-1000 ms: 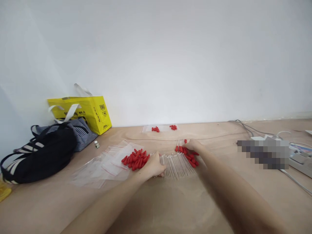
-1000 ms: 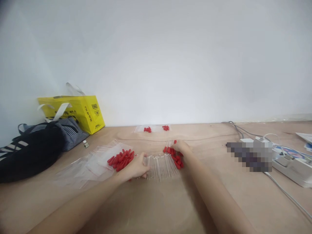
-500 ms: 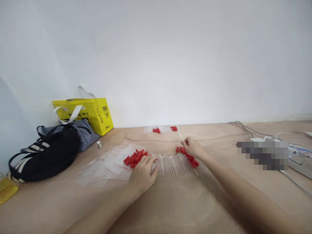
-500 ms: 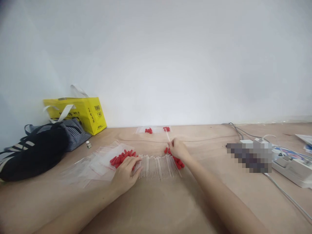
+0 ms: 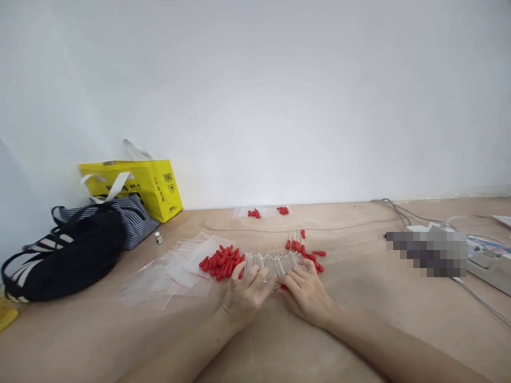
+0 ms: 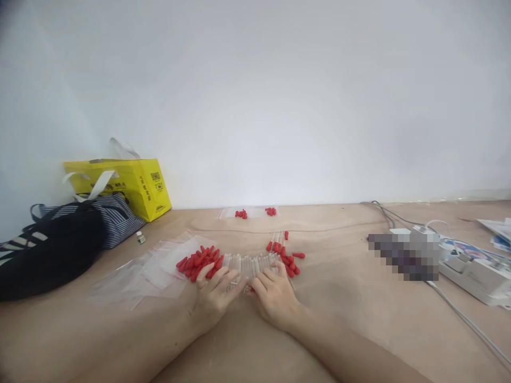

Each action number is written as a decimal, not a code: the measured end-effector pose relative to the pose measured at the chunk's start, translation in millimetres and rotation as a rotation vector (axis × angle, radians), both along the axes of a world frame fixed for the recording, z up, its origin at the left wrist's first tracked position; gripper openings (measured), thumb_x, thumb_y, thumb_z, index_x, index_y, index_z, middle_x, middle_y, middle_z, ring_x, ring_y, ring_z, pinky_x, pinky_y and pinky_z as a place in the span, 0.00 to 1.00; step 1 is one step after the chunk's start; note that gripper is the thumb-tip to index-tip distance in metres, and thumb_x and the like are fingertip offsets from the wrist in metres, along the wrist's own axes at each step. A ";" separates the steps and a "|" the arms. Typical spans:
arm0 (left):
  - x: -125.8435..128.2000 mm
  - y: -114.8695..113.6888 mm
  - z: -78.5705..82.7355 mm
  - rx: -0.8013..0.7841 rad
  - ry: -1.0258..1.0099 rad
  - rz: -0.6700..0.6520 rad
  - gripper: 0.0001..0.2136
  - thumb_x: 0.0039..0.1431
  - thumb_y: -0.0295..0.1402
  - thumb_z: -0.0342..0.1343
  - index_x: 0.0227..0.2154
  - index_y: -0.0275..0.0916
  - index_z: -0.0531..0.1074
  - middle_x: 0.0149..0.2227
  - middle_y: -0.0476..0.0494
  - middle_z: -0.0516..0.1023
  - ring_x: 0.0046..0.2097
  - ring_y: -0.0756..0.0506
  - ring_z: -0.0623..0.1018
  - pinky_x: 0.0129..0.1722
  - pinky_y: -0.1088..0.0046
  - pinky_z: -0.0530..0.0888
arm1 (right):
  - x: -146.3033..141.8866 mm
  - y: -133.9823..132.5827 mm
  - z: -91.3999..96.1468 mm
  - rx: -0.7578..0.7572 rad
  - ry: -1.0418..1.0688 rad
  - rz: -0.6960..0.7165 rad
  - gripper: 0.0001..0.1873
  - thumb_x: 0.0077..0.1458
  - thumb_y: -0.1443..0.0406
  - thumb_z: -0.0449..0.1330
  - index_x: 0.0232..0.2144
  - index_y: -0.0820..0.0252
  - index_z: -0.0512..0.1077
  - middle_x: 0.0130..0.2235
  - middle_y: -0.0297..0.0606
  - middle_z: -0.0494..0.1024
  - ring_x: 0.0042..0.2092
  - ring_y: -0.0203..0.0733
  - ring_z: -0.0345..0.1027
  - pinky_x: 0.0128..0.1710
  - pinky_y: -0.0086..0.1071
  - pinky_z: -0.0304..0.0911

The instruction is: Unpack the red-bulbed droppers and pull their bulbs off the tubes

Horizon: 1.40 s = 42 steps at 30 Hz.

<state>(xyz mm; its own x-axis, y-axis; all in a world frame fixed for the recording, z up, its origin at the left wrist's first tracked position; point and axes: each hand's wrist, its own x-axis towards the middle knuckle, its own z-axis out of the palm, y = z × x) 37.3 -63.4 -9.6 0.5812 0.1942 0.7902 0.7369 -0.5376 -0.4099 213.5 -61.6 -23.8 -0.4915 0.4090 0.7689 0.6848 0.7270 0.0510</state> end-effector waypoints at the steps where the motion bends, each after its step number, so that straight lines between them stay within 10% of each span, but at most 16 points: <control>1: -0.3 0.4 -0.6 -0.011 0.024 -0.015 0.10 0.59 0.27 0.44 0.30 0.42 0.70 0.28 0.51 0.74 0.36 0.50 0.71 0.47 0.64 0.54 | -1.6 -1.4 0.5 0.009 0.018 -0.003 0.09 0.55 0.65 0.49 0.26 0.60 0.66 0.22 0.32 0.69 0.29 0.35 0.58 0.42 0.38 0.45; 25: -4.0 -9.8 0.3 -0.131 0.014 -0.099 0.13 0.59 0.25 0.39 0.26 0.39 0.68 0.20 0.53 0.70 0.31 0.51 0.68 0.43 0.63 0.55 | 22.1 -7.4 -4.7 0.349 -0.124 0.125 0.04 0.52 0.71 0.54 0.30 0.65 0.70 0.21 0.31 0.70 0.28 0.32 0.58 0.44 0.39 0.48; 36: -21.6 -8.0 4.3 -0.199 -0.139 -0.006 0.12 0.57 0.26 0.42 0.24 0.41 0.70 0.21 0.51 0.72 0.32 0.48 0.69 0.41 0.64 0.57 | 32.3 -3.1 8.2 0.040 0.130 0.028 0.12 0.52 0.66 0.52 0.19 0.60 0.67 0.17 0.30 0.65 0.26 0.33 0.56 0.41 0.37 0.46; 42: -29.3 8.2 22.3 -0.706 -0.400 0.041 0.10 0.56 0.32 0.43 0.27 0.38 0.69 0.28 0.47 0.73 0.32 0.48 0.71 0.33 0.73 0.66 | 61.9 26.3 15.6 -0.428 0.305 -0.416 0.16 0.54 0.56 0.49 0.23 0.55 0.72 0.26 0.32 0.73 0.32 0.37 0.64 0.36 0.33 0.47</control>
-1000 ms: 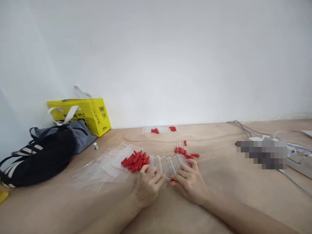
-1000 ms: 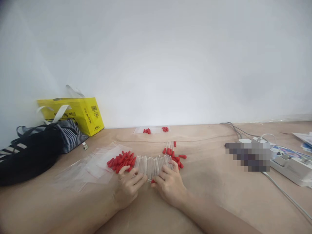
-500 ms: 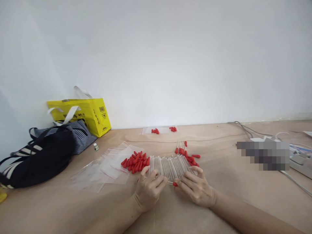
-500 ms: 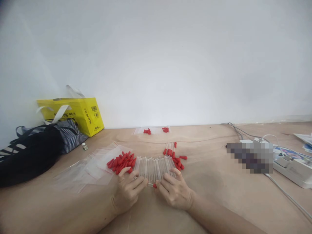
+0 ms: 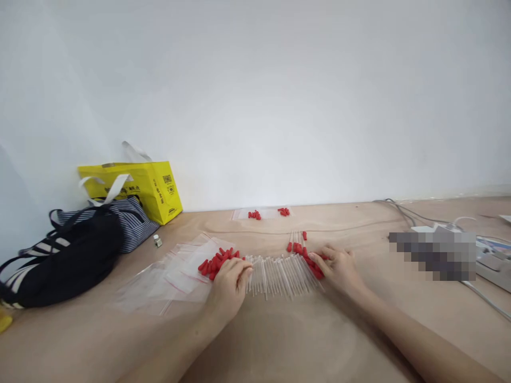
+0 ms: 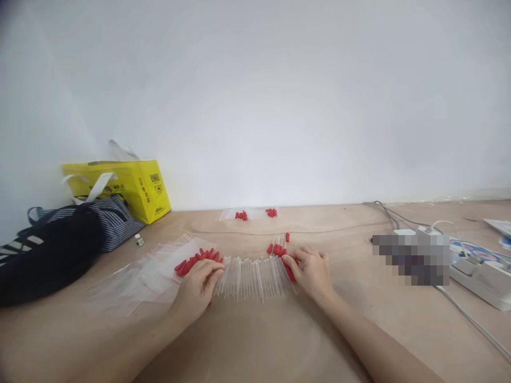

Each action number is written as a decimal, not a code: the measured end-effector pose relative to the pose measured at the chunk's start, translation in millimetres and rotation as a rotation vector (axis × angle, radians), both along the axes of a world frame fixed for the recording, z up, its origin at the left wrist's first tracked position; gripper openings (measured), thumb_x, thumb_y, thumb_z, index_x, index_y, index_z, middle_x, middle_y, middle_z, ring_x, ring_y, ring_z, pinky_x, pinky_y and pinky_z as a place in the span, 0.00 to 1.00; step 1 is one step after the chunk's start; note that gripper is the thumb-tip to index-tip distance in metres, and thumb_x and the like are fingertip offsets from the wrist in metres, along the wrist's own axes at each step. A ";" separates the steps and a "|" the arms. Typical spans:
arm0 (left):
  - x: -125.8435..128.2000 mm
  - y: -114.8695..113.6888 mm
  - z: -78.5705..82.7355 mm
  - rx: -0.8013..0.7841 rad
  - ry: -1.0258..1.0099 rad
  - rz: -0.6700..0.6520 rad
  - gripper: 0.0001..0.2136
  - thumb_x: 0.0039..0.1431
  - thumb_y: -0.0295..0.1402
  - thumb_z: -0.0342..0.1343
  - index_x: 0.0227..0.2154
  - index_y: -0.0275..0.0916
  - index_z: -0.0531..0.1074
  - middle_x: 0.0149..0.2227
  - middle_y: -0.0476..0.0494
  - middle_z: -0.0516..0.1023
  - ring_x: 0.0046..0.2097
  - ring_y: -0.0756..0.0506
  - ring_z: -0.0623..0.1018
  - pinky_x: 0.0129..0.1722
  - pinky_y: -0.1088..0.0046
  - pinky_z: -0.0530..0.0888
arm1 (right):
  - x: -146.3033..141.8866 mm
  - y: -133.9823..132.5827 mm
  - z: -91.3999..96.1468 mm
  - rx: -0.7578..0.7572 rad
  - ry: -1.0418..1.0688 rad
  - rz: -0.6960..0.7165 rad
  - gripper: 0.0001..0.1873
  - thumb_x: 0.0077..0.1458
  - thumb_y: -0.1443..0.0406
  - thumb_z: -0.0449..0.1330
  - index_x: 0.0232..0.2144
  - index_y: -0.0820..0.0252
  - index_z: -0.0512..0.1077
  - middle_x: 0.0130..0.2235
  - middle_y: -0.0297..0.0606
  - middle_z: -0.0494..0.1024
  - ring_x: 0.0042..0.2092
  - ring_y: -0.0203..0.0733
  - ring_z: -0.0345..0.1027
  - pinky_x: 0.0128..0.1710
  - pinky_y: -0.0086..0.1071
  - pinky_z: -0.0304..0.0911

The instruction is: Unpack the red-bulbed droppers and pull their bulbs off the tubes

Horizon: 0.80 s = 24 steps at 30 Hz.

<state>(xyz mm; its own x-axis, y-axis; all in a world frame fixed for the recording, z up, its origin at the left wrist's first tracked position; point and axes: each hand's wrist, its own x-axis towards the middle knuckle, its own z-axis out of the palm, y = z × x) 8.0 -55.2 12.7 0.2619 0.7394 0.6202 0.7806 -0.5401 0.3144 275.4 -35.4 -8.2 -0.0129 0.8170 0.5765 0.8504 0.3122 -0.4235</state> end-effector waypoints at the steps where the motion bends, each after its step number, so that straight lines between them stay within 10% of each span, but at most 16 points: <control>1: 2.7 5.2 3.5 -0.123 -0.023 0.017 0.10 0.56 0.32 0.43 0.27 0.38 0.68 0.27 0.47 0.73 0.31 0.49 0.71 0.32 0.74 0.66 | 3.2 3.4 -0.3 -0.081 -0.009 -0.031 0.17 0.53 0.56 0.49 0.22 0.55 0.72 0.26 0.32 0.74 0.32 0.37 0.64 0.36 0.33 0.47; 6: 19.0 32.1 19.3 -0.526 0.121 0.174 0.08 0.55 0.28 0.42 0.32 0.38 0.66 0.24 0.50 0.73 0.27 0.50 0.73 0.27 0.77 0.66 | 10.7 10.9 -0.1 -0.311 -0.029 -0.123 0.15 0.50 0.54 0.51 0.24 0.52 0.73 0.26 0.31 0.76 0.32 0.40 0.67 0.37 0.33 0.49; 24: 41.5 30.6 14.8 -0.464 0.436 0.293 0.11 0.52 0.28 0.44 0.38 0.34 0.64 0.32 0.35 0.75 0.34 0.41 0.76 0.27 0.72 0.66 | 24.2 59.2 -4.1 -0.416 0.083 -0.258 0.15 0.53 0.59 0.47 0.32 0.58 0.72 0.31 0.36 0.76 0.33 0.38 0.68 0.27 0.26 0.52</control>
